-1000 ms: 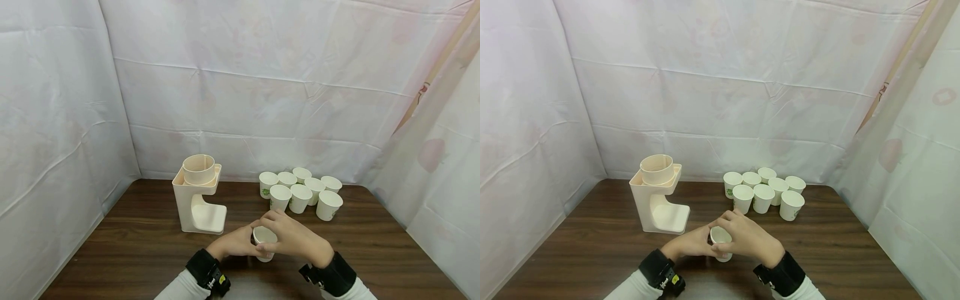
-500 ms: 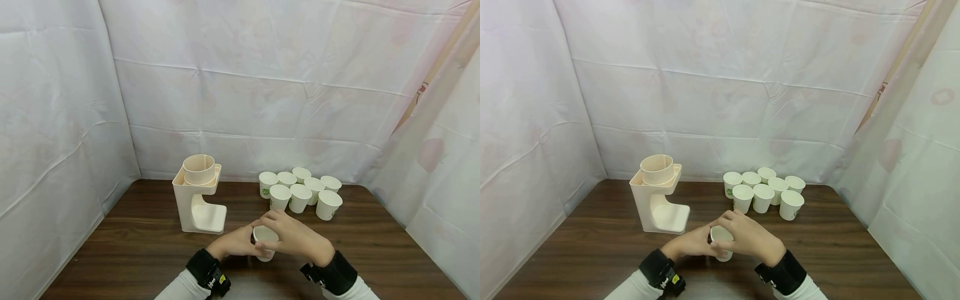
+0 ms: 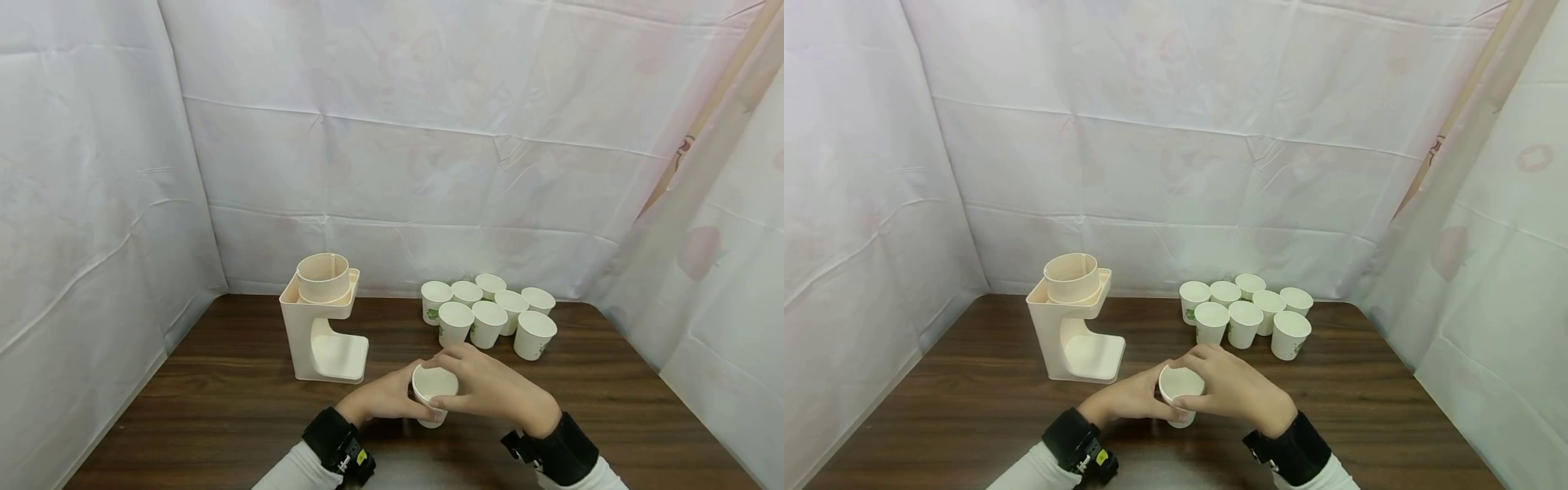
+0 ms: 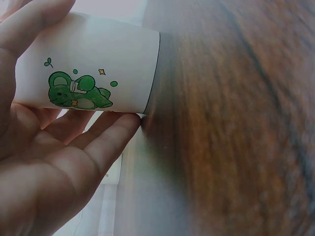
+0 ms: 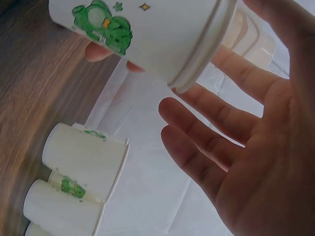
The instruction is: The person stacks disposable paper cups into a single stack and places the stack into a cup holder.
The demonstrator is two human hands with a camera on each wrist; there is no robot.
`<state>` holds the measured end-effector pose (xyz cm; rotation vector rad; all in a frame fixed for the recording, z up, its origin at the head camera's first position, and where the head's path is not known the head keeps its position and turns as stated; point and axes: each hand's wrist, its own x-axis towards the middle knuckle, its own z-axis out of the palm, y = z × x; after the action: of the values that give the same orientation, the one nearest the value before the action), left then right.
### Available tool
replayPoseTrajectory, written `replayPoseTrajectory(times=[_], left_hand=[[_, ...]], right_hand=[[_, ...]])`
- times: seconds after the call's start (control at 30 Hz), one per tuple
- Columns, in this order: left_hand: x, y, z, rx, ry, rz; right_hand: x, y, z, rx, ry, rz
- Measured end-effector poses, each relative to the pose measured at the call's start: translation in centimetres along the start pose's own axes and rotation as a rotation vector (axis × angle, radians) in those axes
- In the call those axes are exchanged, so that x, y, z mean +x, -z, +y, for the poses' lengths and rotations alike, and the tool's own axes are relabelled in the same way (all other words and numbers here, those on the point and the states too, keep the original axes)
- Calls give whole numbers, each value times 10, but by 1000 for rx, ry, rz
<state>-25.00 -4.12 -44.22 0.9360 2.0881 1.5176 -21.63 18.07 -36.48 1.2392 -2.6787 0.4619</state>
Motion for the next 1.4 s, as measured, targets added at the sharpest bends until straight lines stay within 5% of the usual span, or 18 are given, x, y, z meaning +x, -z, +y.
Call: replayPoseTrajectory(times=[0.5,1.07,1.4], left_hand=[[0,-1,0,-14,28,13],[1,-2,-1,-22,19,30],[1,-3,-2,-18,17,27]], right_hand=[[-21,15,25,-72,-74,92],[-37,17,70,-179,-65,264],[-42,17,95,-226,-157,361]])
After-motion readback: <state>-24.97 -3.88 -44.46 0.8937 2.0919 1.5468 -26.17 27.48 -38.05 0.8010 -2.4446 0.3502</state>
